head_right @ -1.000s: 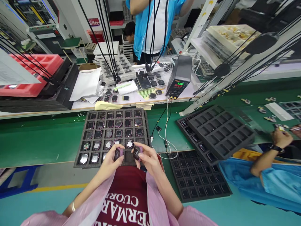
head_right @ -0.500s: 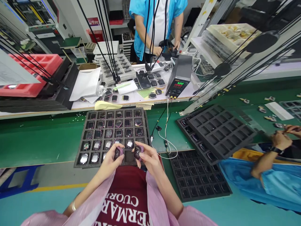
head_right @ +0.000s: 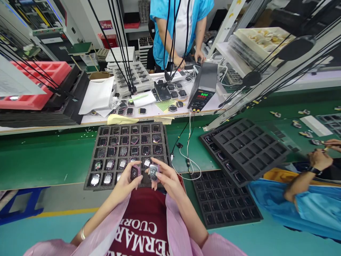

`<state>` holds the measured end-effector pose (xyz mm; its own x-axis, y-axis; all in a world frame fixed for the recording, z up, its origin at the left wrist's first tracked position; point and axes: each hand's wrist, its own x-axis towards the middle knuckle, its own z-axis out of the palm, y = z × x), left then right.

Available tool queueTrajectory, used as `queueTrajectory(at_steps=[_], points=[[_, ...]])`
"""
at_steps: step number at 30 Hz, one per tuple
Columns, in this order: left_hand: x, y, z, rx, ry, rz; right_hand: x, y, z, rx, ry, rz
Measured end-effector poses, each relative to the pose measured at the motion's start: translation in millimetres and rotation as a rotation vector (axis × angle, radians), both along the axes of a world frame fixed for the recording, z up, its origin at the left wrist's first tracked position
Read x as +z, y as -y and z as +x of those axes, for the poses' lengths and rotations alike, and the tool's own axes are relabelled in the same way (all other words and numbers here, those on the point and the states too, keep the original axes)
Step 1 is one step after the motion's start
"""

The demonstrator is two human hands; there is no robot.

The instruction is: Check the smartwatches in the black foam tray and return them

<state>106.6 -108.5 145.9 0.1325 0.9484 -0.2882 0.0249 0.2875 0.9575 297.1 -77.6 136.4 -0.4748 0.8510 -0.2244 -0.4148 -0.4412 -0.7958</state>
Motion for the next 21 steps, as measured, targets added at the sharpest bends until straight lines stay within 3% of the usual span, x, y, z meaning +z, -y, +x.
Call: queueTrajectory(at_steps=[6, 21], points=[[0.5, -1.8, -1.1, -0.007, 0.299, -0.095, 2.8, 1.4, -2.0, 0.012, 0.088, 0.066], [2.6, -3.9, -0.6, 0.032, 0.342, -0.136, -0.2, 5.2, -3.7, -0.097, 0.163, 0.129]])
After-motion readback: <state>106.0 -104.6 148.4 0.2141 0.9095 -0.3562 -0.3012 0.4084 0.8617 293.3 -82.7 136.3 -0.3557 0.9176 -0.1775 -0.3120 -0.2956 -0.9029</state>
